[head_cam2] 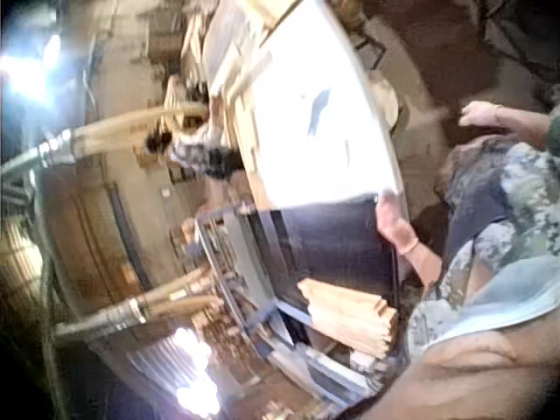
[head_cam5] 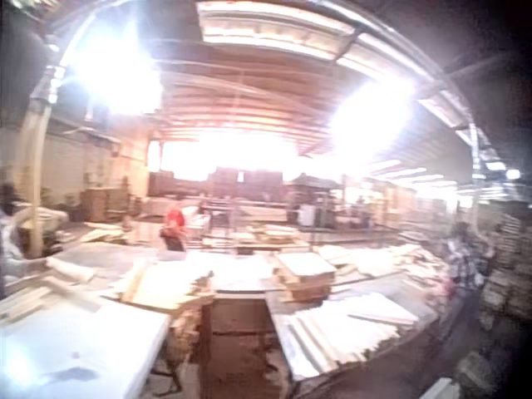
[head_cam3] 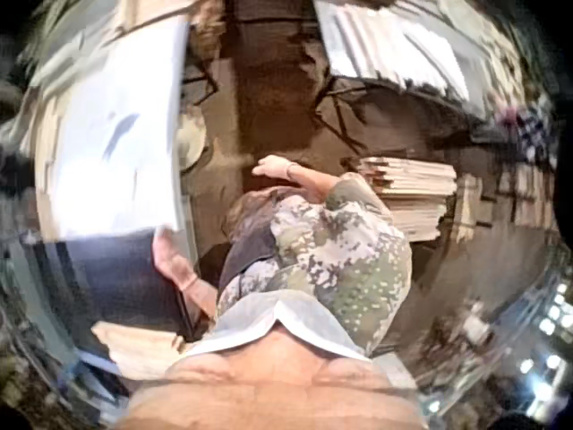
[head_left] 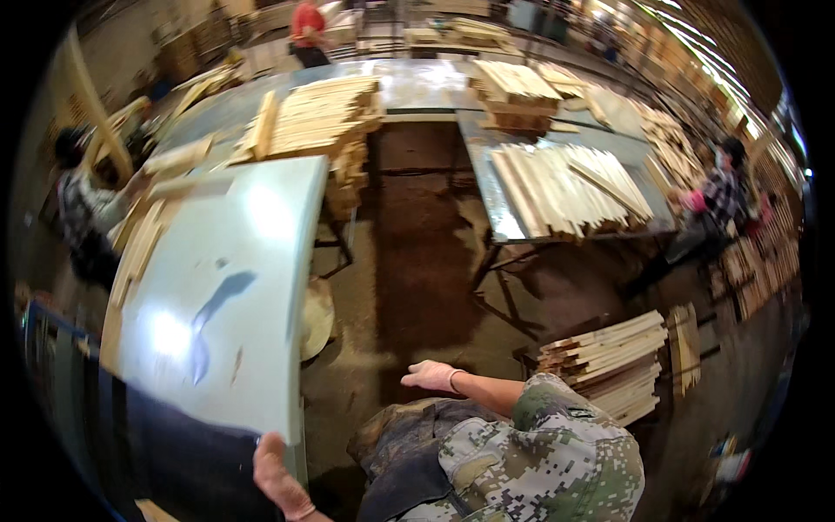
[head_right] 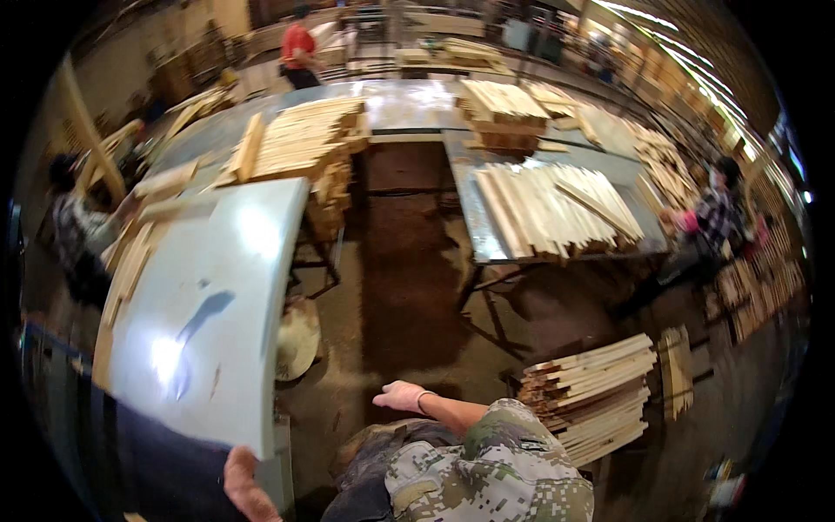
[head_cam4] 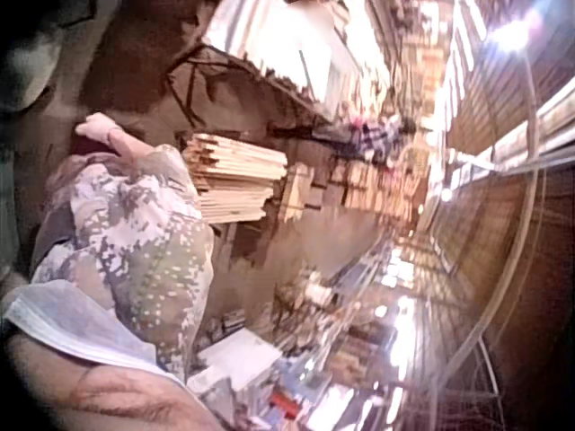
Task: The person gathers stacks of light-colored wooden planks from a metal table and moves them to a conveyor belt. They repeatedly pick up bundles of planks, walk to the conveyor, and place them onto the belt, then return to the table to repeat the process.
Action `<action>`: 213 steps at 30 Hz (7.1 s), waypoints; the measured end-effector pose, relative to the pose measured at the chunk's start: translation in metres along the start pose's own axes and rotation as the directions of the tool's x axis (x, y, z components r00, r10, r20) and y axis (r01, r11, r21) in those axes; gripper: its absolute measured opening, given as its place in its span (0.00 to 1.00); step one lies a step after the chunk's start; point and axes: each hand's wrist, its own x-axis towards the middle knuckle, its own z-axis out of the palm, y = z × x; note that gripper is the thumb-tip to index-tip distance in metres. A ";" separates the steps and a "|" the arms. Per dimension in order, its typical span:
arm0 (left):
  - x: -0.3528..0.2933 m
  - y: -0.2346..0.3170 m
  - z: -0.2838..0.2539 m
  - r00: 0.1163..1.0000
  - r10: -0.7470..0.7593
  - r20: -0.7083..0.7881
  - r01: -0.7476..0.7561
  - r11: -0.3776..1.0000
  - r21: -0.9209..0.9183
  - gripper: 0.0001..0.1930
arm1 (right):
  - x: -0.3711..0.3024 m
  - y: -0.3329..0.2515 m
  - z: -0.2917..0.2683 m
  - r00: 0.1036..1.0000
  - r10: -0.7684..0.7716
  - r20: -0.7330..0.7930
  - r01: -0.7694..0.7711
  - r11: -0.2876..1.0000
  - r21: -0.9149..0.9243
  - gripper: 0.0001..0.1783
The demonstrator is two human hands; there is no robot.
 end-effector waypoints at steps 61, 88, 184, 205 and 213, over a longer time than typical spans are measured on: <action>0.096 -0.191 1.125 0.490 -0.673 0.555 0.371 0.737 0.565 0.22 | 0.023 0.639 -0.691 -0.143 0.843 -0.518 0.042 0.529 0.848 0.52; 0.299 -0.196 1.157 0.614 -0.583 0.533 -0.054 0.642 0.765 0.30 | 0.046 0.528 -0.712 0.777 0.605 -0.173 -0.490 0.754 0.438 0.37; 0.092 0.047 0.140 0.920 -0.160 -0.357 -0.043 0.864 -0.501 0.52 | 0.336 -0.284 -0.277 0.685 -0.548 0.480 0.055 0.696 0.716 0.07; 0.103 0.076 -0.203 0.328 -0.273 -0.904 0.907 0.359 0.221 0.66 | 0.243 -0.554 0.144 0.515 -0.453 0.727 -0.048 0.832 0.552 0.12; 0.010 0.018 -0.303 0.378 -0.018 -0.925 0.919 0.131 0.373 0.59 | 0.110 -0.594 0.261 0.495 -0.389 0.777 -0.043 0.882 0.469 0.10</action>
